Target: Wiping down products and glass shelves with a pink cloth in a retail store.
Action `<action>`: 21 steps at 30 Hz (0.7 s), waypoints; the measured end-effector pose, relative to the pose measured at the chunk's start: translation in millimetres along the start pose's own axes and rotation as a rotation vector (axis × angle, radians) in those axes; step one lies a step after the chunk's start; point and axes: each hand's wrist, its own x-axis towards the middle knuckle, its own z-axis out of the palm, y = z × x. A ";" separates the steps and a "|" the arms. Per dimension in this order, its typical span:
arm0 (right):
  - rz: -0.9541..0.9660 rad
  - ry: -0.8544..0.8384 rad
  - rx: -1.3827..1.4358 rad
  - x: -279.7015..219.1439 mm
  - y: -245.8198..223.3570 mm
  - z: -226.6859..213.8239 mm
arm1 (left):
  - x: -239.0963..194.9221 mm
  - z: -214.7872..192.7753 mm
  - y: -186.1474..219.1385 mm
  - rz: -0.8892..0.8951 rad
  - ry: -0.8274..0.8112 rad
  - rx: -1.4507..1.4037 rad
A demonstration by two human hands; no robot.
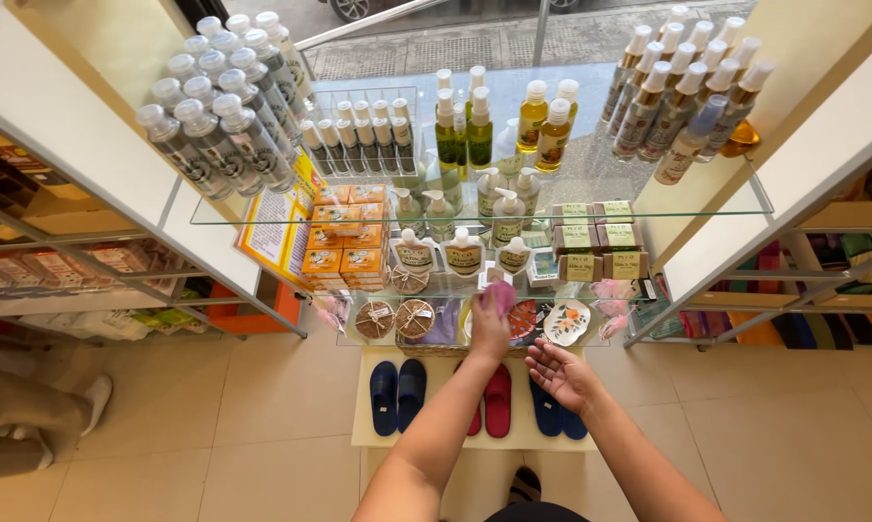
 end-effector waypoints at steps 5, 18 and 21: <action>0.003 0.021 0.060 -2.8 -4.5 -26.2 | -3.6 43.3 26.3 0.062 -0.150 0.045; -0.017 0.101 0.073 -13.9 -26.5 -72.6 | -1.6 87.6 67.0 0.157 -0.284 0.080; -0.011 0.106 0.073 -16.3 -30.0 -78.8 | -6.6 86.4 76.8 0.197 -0.262 0.061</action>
